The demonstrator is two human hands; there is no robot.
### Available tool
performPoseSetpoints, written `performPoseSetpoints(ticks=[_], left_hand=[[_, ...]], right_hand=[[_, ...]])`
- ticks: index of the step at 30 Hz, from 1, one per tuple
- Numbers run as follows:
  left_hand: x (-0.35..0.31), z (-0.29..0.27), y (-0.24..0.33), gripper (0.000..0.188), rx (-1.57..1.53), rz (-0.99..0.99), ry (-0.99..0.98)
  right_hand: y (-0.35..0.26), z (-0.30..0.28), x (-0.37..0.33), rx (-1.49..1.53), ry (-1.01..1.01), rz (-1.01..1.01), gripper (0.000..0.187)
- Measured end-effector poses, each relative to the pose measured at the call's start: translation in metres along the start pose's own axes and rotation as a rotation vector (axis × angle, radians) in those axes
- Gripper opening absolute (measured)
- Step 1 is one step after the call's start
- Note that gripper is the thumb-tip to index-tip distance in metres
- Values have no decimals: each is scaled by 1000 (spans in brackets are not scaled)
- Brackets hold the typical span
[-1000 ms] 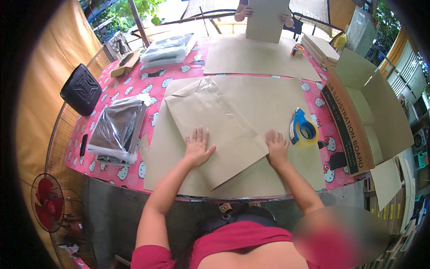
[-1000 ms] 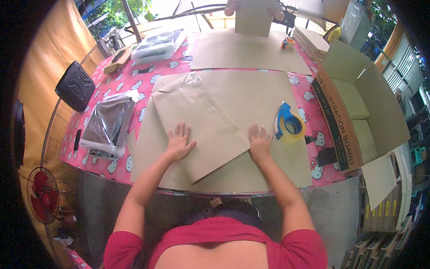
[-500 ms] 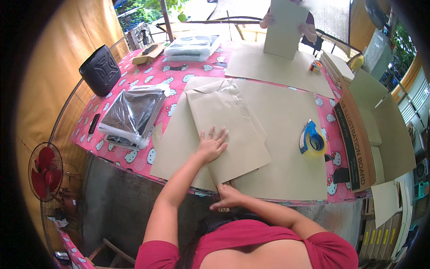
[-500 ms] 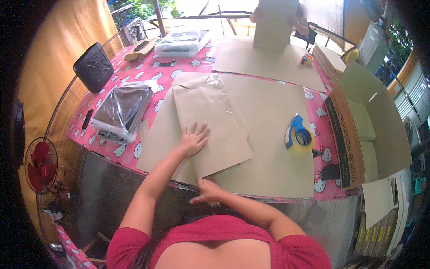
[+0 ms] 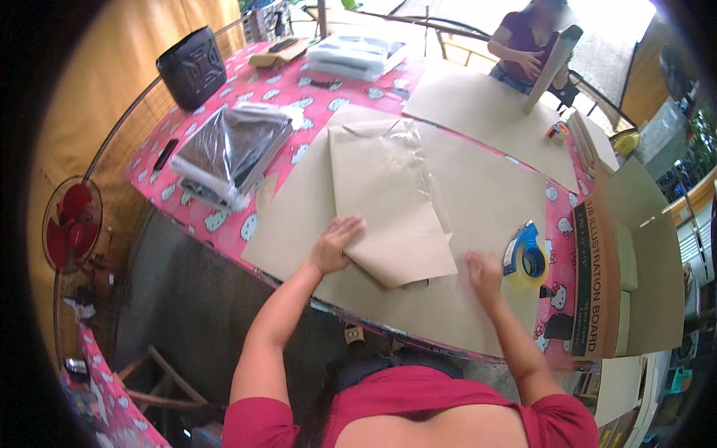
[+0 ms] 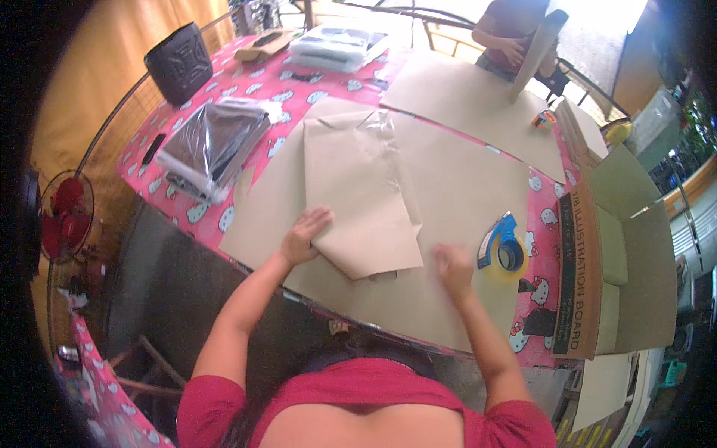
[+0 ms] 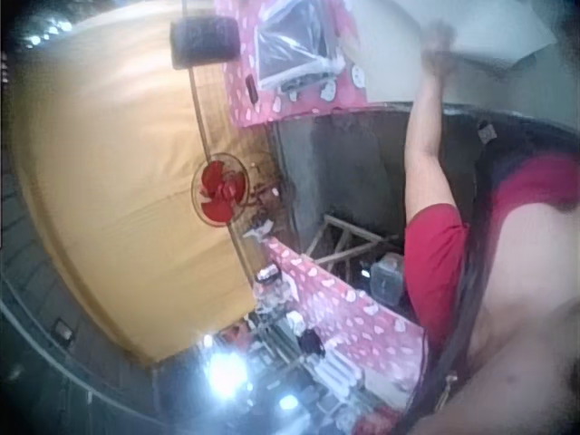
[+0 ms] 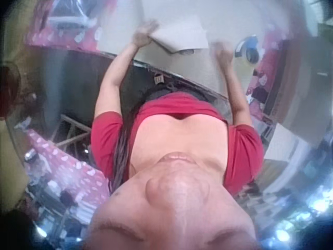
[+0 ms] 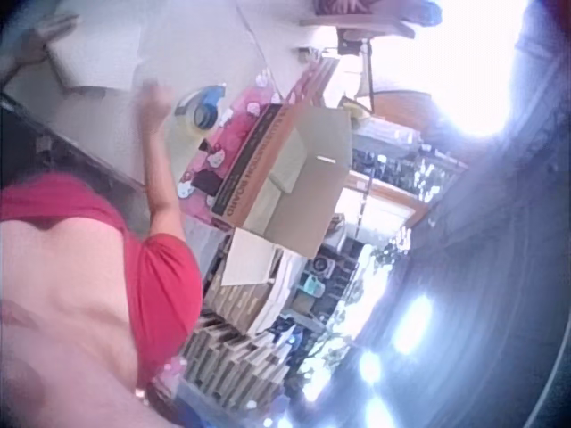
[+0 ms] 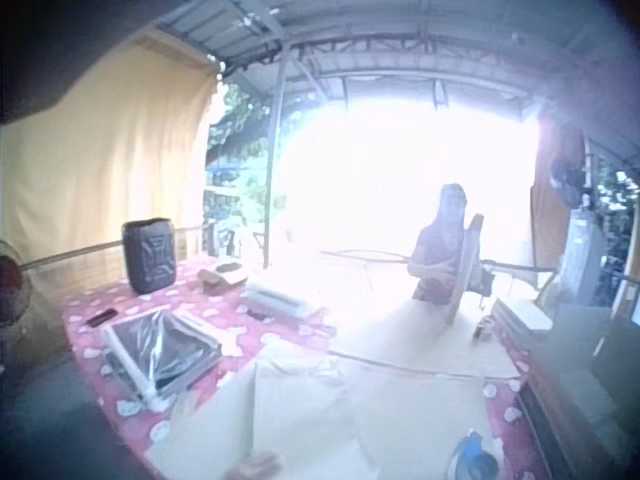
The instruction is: The person wraps several flat rectangular items in brown paper and clear tape, folding the edges around the objects and securing them, then places the finished packages into a large cardboard box.
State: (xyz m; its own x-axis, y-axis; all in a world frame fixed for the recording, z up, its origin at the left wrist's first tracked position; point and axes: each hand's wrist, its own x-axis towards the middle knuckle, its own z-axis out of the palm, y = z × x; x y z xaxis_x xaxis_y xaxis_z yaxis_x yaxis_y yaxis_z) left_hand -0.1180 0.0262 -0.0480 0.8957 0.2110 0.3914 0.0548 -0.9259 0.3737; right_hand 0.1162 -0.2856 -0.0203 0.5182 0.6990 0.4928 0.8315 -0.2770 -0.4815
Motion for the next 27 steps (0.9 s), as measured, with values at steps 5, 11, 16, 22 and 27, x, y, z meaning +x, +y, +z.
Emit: performPoseSetpoints(ticks=[5, 11, 16, 22, 27], left_hand=[[9, 9, 35, 87, 303, -806, -176], [11, 54, 167, 64, 40, -942, -292], [-47, 32, 188, 41, -531, -898, -470], [-17, -18, 101, 58, -1376, -1330, 318], [31, 33, 91, 31, -1509, -1247, 651]], right_hand=[[34, 52, 58, -525, -491, 153, 65], [-12, 59, -7, -127, -437, -6, 64], [-48, -6, -46, -10, -922, -415, 45], [-112, -26, 120, 443, -897, -262, 38], [-69, 101, 178, -214, -963, -556, 79]])
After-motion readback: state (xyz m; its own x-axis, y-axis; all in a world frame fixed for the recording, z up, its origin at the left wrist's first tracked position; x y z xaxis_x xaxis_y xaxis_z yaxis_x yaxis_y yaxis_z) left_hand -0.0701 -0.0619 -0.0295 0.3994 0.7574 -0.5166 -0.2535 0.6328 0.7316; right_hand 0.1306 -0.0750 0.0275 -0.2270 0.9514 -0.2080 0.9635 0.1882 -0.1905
